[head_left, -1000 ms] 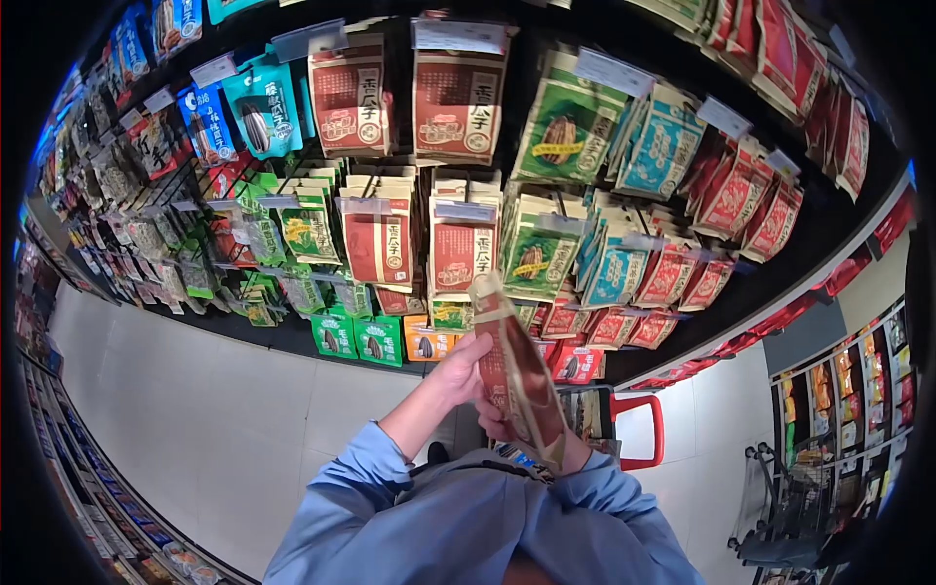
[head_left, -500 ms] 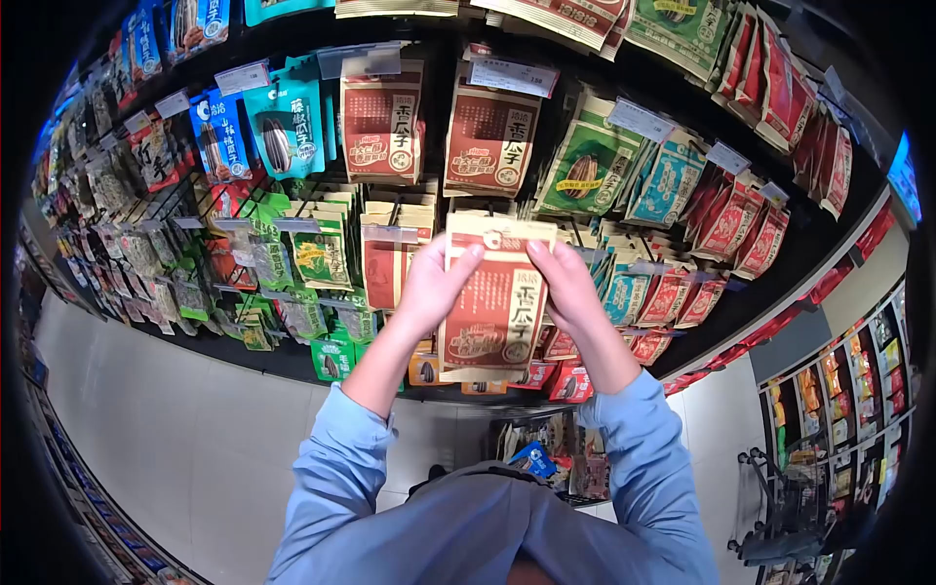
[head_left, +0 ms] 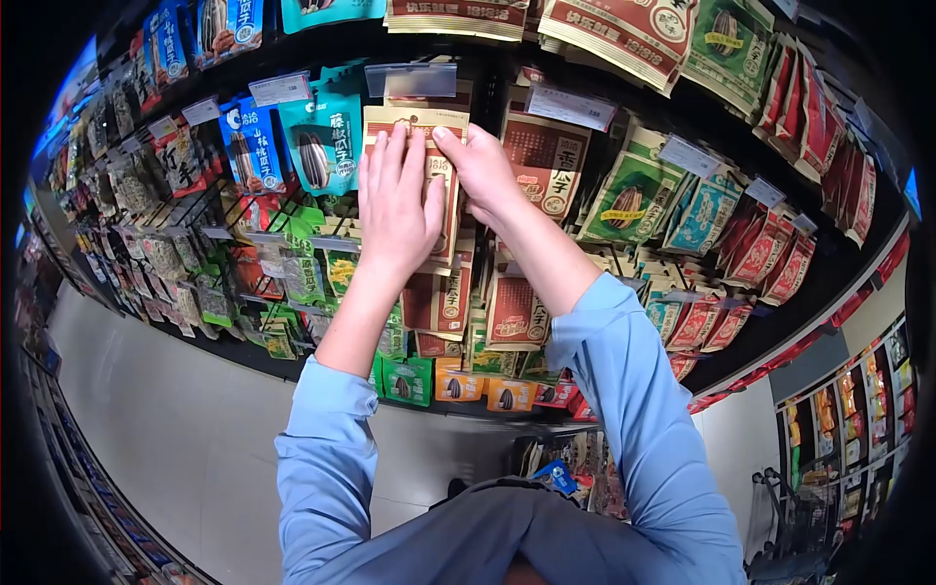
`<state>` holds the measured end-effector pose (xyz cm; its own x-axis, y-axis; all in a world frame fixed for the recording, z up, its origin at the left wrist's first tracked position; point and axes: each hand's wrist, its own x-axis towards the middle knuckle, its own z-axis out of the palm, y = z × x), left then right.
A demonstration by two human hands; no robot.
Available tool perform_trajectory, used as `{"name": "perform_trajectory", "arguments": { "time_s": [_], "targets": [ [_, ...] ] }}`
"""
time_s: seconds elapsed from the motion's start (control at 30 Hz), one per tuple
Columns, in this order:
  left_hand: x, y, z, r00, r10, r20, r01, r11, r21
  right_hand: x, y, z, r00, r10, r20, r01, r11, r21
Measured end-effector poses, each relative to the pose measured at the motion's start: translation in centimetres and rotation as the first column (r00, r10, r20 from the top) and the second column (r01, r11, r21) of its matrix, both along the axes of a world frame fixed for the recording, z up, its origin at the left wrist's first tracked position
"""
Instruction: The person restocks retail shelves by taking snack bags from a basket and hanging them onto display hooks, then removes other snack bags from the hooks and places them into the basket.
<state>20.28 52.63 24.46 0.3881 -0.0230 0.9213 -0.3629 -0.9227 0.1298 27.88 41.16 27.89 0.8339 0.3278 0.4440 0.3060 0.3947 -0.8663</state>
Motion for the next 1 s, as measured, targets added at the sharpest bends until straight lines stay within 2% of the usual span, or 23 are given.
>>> {"name": "perform_trajectory", "arguments": {
  "time_s": [0.07, 0.2, 0.37, 0.47, 0.5, 0.57, 0.6, 0.63, 0.67, 0.73, 0.8, 0.83, 0.87, 0.9, 0.93, 1.0],
  "targets": [
    [1.6, 0.2, -0.1, 0.998, 0.063, 0.019, -0.064, 0.997, 0.040, 0.7, 0.7, 0.4, 1.000, 0.021, -0.014, -0.020, 0.997, 0.076],
    [3.8, 0.5, 0.6, 0.994, 0.101, 0.038, -0.101, 0.995, 0.012, 1.8, 0.7, 1.6, 1.000, 0.012, 0.008, -0.012, 0.994, 0.108],
    [5.4, 0.3, 1.7, 0.988, 0.141, 0.061, -0.143, 0.989, 0.040, 3.4, 0.9, 2.0, 0.997, -0.061, 0.042, 0.059, 0.997, 0.039],
    [6.7, 0.4, 2.3, 0.981, 0.176, 0.077, -0.182, 0.980, 0.075, 4.3, 0.9, 2.3, 0.999, -0.048, 0.007, 0.048, 0.999, 0.021],
    [7.4, 0.5, 2.2, 0.981, 0.177, 0.080, -0.184, 0.979, 0.085, 4.4, 0.9, 2.4, 0.993, -0.116, -0.014, 0.115, 0.993, -0.034],
    [8.7, 0.8, 2.0, 0.980, 0.190, 0.053, -0.195, 0.973, 0.120, 4.5, 0.2, 2.9, 0.958, -0.276, 0.072, 0.284, 0.895, -0.345],
    [9.4, 1.0, 1.8, 0.985, 0.171, 0.030, -0.173, 0.976, 0.131, 4.3, -0.4, 3.3, 0.930, -0.343, 0.130, 0.361, 0.797, -0.484],
    [9.8, 1.2, 1.8, 0.982, 0.187, 0.019, -0.188, 0.972, 0.140, 2.8, -1.0, 3.6, 0.810, -0.432, 0.397, 0.586, 0.580, -0.566],
    [10.1, 1.2, 1.3, 0.980, 0.200, 0.002, -0.199, 0.969, 0.146, 0.6, -2.0, 3.1, 0.724, -0.474, 0.502, 0.690, 0.524, -0.500],
    [8.6, 0.6, 1.2, 0.989, 0.146, 0.010, -0.146, 0.982, 0.119, -1.8, -5.2, 0.6, 0.637, -0.471, 0.610, 0.738, 0.603, -0.304],
    [5.8, -0.4, 0.4, 0.995, 0.049, -0.085, -0.042, 0.996, 0.084, -4.7, -9.1, -1.6, 0.670, -0.515, 0.534, 0.734, 0.568, -0.372],
    [4.9, -0.8, -1.4, 0.999, 0.023, -0.032, -0.020, 0.997, 0.080, -5.5, -11.2, -3.3, 0.701, -0.539, 0.467, 0.713, 0.559, -0.424],
    [3.4, -1.3, -2.9, 0.994, -0.112, 0.011, 0.111, 0.993, 0.041, -5.6, -13.2, -5.4, 0.722, -0.562, 0.402, 0.690, 0.552, -0.468],
    [2.0, -2.2, -5.0, 0.962, -0.275, -0.003, 0.273, 0.958, -0.087, -5.6, -15.0, -8.0, 0.748, -0.566, 0.348, 0.660, 0.574, -0.486],
    [0.5, -3.3, -7.6, 0.930, -0.364, -0.045, 0.350, 0.917, -0.189, -5.6, -16.7, -10.9, 0.770, -0.568, 0.290, 0.628, 0.595, -0.501],
    [-1.9, -5.8, -13.4, 0.829, -0.521, -0.206, 0.407, 0.813, -0.416, -6.7, -19.3, -16.4, 0.845, -0.535, 0.006, 0.452, 0.708, -0.543]
  ]
}}
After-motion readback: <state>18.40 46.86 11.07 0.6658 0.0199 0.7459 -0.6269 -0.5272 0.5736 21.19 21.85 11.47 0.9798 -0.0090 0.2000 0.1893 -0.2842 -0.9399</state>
